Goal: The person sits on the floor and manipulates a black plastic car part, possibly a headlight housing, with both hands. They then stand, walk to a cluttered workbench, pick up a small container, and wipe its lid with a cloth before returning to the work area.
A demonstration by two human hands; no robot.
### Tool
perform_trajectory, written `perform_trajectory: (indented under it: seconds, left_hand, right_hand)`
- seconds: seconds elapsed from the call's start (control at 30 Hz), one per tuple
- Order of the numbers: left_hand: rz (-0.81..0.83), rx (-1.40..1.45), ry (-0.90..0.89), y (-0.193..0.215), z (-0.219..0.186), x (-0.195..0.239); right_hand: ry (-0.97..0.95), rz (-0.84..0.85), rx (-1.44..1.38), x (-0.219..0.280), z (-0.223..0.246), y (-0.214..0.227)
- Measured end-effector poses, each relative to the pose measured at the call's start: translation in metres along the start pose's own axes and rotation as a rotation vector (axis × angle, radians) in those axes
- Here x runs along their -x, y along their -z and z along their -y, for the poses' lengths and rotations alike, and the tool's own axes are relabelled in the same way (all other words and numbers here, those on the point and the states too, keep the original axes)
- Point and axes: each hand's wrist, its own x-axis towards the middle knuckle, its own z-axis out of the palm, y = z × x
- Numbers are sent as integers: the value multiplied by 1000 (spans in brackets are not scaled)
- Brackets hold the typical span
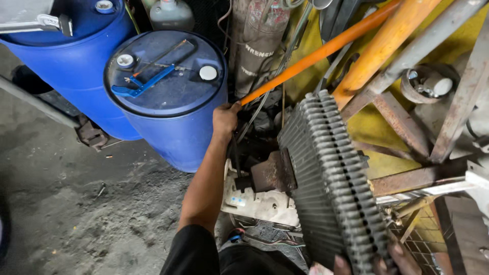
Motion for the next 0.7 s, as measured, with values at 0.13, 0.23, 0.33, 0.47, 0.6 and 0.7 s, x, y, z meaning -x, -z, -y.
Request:
perform_trajectory:
  seconds: [0.13,0.23,0.33,0.47,0.6,0.7]
  left_hand:
    - [-57,-337,-67,-1,64,-21]
    - [-5,-692,68,6,122,3]
    - [-67,-379,336,10,164,32]
    - [205,227,530,29,200,86]
    - [406,205,877,39,211,161]
    - [753,-76,959,32,196,215]
  right_hand:
    - [141,-102,-65,-16,13,-12]
    - [184,-111,-43,-21,23,-13]
    - [184,-136,-86,-20,31,-13]
    - [203,-145,-67,-14,33,-12]
    - [163,-151,-83,-9,25,-17]
    - [156,-178,-89,0,20,-19]
